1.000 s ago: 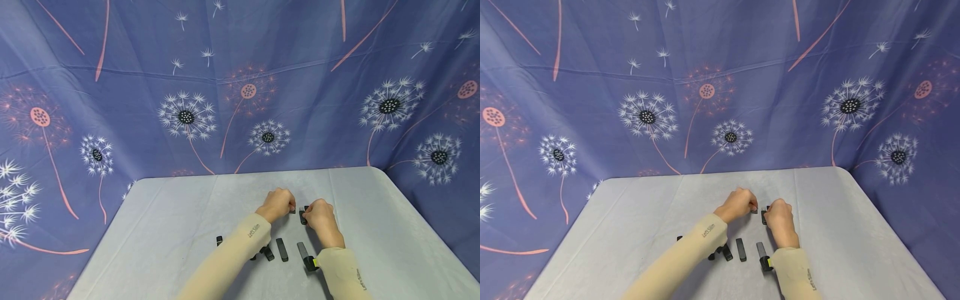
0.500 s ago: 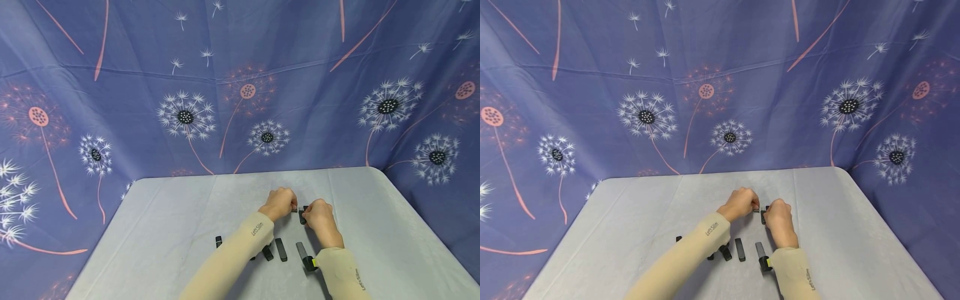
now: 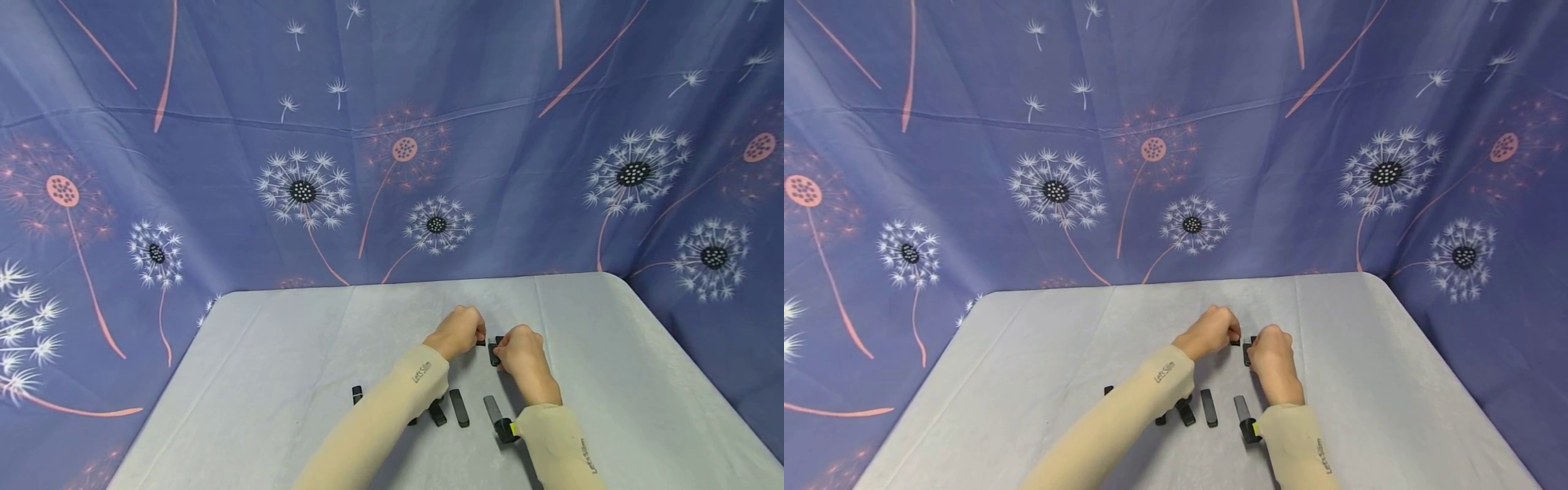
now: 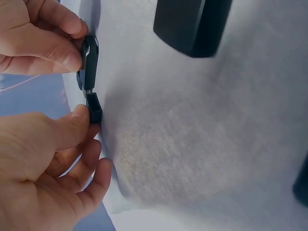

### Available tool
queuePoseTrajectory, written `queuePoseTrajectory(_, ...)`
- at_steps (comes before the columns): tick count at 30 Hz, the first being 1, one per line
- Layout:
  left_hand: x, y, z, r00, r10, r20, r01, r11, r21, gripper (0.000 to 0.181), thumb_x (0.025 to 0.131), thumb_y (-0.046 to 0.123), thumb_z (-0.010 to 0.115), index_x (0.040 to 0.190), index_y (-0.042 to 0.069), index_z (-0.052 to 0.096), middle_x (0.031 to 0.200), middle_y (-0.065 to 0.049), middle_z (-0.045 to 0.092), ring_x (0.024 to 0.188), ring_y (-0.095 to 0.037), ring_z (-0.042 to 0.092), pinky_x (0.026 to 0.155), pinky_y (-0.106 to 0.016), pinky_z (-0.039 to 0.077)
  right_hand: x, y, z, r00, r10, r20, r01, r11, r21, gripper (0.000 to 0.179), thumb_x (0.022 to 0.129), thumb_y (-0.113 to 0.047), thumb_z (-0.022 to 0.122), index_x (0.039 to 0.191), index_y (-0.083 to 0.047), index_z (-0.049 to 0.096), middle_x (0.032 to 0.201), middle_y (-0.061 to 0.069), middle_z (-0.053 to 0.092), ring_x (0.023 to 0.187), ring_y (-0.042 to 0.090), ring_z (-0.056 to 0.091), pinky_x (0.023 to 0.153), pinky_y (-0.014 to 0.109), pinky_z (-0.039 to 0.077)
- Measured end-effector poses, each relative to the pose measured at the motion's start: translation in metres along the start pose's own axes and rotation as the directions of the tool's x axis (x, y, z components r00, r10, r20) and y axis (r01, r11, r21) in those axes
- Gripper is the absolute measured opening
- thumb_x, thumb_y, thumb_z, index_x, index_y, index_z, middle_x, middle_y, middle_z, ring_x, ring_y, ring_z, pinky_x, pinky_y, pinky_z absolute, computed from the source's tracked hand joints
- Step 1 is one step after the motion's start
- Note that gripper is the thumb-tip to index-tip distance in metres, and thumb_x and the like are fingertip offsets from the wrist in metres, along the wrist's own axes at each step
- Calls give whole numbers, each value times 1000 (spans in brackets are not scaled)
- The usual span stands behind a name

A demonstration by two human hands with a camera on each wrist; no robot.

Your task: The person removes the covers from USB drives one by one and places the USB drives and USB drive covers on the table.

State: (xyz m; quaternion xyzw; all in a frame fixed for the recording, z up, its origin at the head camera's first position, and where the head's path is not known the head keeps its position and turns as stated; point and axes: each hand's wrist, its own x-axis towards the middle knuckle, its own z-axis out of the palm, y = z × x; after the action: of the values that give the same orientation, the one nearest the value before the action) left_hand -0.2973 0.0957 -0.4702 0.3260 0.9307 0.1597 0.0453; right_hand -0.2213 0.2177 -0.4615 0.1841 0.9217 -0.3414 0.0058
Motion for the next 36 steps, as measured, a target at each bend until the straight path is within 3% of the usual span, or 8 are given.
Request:
queuePoseTrajectory(9,0,0,2,1000,-18,0,18,1000,-8,16,98,11,71,89,18,83,88,8,78,77,-2,68,66,-12,49,1,-1,2,1000,5,2,-5,1000,3,16,89,-2,76,75,3,72,88,30,64,49,13,65,60,32,54)
queuePoseTrajectory(13,0,-1,1,1000,-14,0,14,1000,-10,15,98,11,71,90,18,83,89,7,78,79,-4,69,67,-12,50,0,-1,2,1000,-5,-1,5,1000,2,15,90,-2,76,76,3,73,77,24,67,50,15,66,60,32,53)
queuePoseTrajectory(16,-2,-3,0,1000,8,-3,-8,1000,-11,13,98,9,71,96,15,82,92,6,78,84,-6,71,71,-13,52,-4,0,-2,1000,-30,-2,30,1000,-9,13,90,-2,75,78,3,74,70,15,70,59,20,67,60,34,53)
queuePoseTrajectory(21,-8,-6,-3,997,79,-10,-79,997,17,15,100,11,69,111,10,79,105,1,78,99,-11,73,82,-15,55,-15,1,-11,996,-89,-24,88,996,-32,9,89,-4,75,84,3,76,88,19,73,77,30,67,62,40,54)
queuePoseTrajectory(25,-18,-10,-7,988,149,-37,-148,988,35,20,101,15,68,119,8,76,115,-2,77,109,-14,72,91,-17,55,-23,3,-16,986,-157,-48,154,987,-53,12,92,-9,74,90,3,77,92,20,74,76,29,67,62,42,54)
queuePoseTrajectory(30,-36,-14,-15,977,192,-96,-187,981,59,24,101,19,68,122,8,74,115,-4,76,105,-15,72,89,-18,55,-30,9,-18,953,-278,-120,270,960,-78,22,99,-14,66,102,7,75,90,20,75,72,26,68,60,41,54)
queuePoseTrajectory(36,-64,-21,-23,971,179,-159,-161,979,125,33,105,35,62,126,12,72,113,-3,75,96,-13,72,79,-23,58,-45,12,-14,866,-454,-208,436,891,-126,28,99,-11,68,116,12,68,97,27,73,79,37,72,62,44,58)
